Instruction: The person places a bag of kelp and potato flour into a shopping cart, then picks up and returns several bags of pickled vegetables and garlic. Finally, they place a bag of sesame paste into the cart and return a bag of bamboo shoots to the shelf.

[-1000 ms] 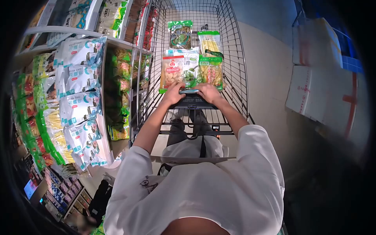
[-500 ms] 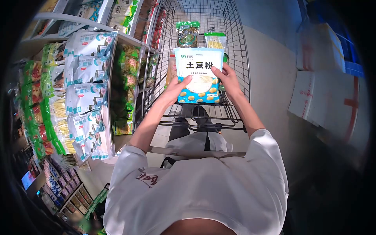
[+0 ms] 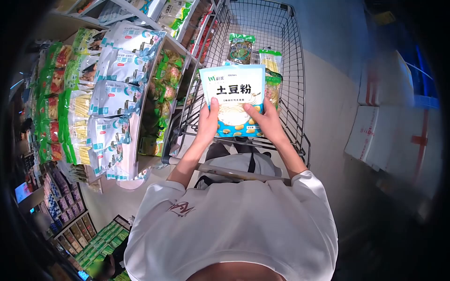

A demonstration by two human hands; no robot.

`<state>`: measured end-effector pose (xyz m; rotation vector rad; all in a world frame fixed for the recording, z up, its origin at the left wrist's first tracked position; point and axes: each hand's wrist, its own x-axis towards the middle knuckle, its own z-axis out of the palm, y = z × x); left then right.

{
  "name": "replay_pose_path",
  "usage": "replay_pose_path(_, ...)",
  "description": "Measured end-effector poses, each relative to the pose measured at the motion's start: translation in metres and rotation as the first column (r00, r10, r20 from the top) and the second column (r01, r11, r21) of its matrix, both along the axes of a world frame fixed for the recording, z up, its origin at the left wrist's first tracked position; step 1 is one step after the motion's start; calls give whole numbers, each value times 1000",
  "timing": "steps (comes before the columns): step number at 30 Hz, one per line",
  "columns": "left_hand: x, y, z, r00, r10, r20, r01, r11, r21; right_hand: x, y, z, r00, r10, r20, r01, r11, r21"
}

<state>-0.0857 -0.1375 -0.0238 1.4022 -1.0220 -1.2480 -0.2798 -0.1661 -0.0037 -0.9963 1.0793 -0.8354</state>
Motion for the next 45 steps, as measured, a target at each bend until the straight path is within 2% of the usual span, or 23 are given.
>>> replay_pose_path(3, 7, 16, 9, 998, -9, -68, 10, 1000, 10, 8, 6, 3, 1000, -22, -10, 21, 996, -85)
replay_pose_path(5, 13, 31, 9, 1000, -17, 25, 18, 998, -52, 11, 13, 6, 998, 0, -66, -6, 996, -90)
replay_pose_path(8, 18, 49, 9, 988, -37, -147, 24, 996, -91, 12, 22, -2, 992, 17, -126, -33, 991, -126)
replay_pose_path(9, 19, 57, 7, 980, -55, -193, 39, 995, -87, 14, 27, 1, 996, 8, -88, -20, 990, -141)
replay_pose_path(10, 24, 66, -8, 987, -70, -144, 68, 998, -17, 14, 32, 3, 997, 16, -70, -25, 991, -133)
replay_pose_path(11, 26, 74, -9, 993, -67, -102, 65, 998, -27, 12, 37, -4, 997, 14, -74, -22, 994, -105)
replay_pose_path(12, 31, 82, -1, 994, -74, 86, 76, 997, -23, 9, 40, -13, 998, 12, -65, -18, 995, -97)
replay_pose_path(13, 37, 90, 8, 960, -79, 269, 84, 996, -6, 7, 42, -20, 998, 9, -59, -14, 996, -84)
replay_pose_path(17, 46, 98, 17, 801, -64, 595, 169, 978, -122, 4, 38, -31, 995, -99, 16, 98, 994, 52)
replay_pose_path(20, 41, 82, 16, 688, -8, 725, 203, 962, -182, 5, 27, -36, 990, -140, 25, 138, 989, 55)
replay_pose_path(23, 41, 70, 15, 741, 66, 669, 95, 975, -202, 9, 16, -36, 991, -129, 26, 129, 992, 11)
replay_pose_path(26, 47, 52, 24, 704, 18, 710, 138, 977, -162, 18, 4, -33, 992, -126, -9, 126, 991, -52)
replay_pose_path(29, 53, 32, 11, 603, -18, 798, 174, 978, -110, 29, -5, -26, 996, -80, -33, 77, 994, -81)
replay_pose_path(30, 56, 27, 17, 601, -117, 790, 182, 983, 7, 32, -7, -25, 996, -94, -13, 93, 994, -63)
replay_pose_path(33, 62, 8, 13, 700, -79, 710, 144, 989, -32, 43, -23, -22, 992, -119, 29, 120, 992, -34)
replay_pose_path(35, 68, -7, 13, 801, -100, 590, 148, 989, -32, 49, -34, -17, 990, -135, 37, 136, 990, -34)
replay_pose_path(39, 72, -28, 15, 921, -60, 385, 109, 988, -109, 60, -51, 12, 990, -130, -53, 126, 990, -69)
replay_pose_path(40, 74, -35, 15, 923, -117, 367, 145, 988, -50, 61, -56, 13, 986, -151, -70, 146, 987, -72)
replay_pose_path(43, 74, -53, 8, 911, -94, 401, 141, 986, -90, 65, -72, 18, 980, -173, -102, 164, 982, -97)
replay_pose_path(44, 75, -57, 6, 904, -174, 391, 180, 983, 21, 67, -75, 21, 980, -169, -107, 158, 982, -106)
replay_pose_path(45, 76, -61, 5, 927, -168, 335, 181, 983, -8, 68, -78, 25, 980, -163, -111, 150, 982, -115)
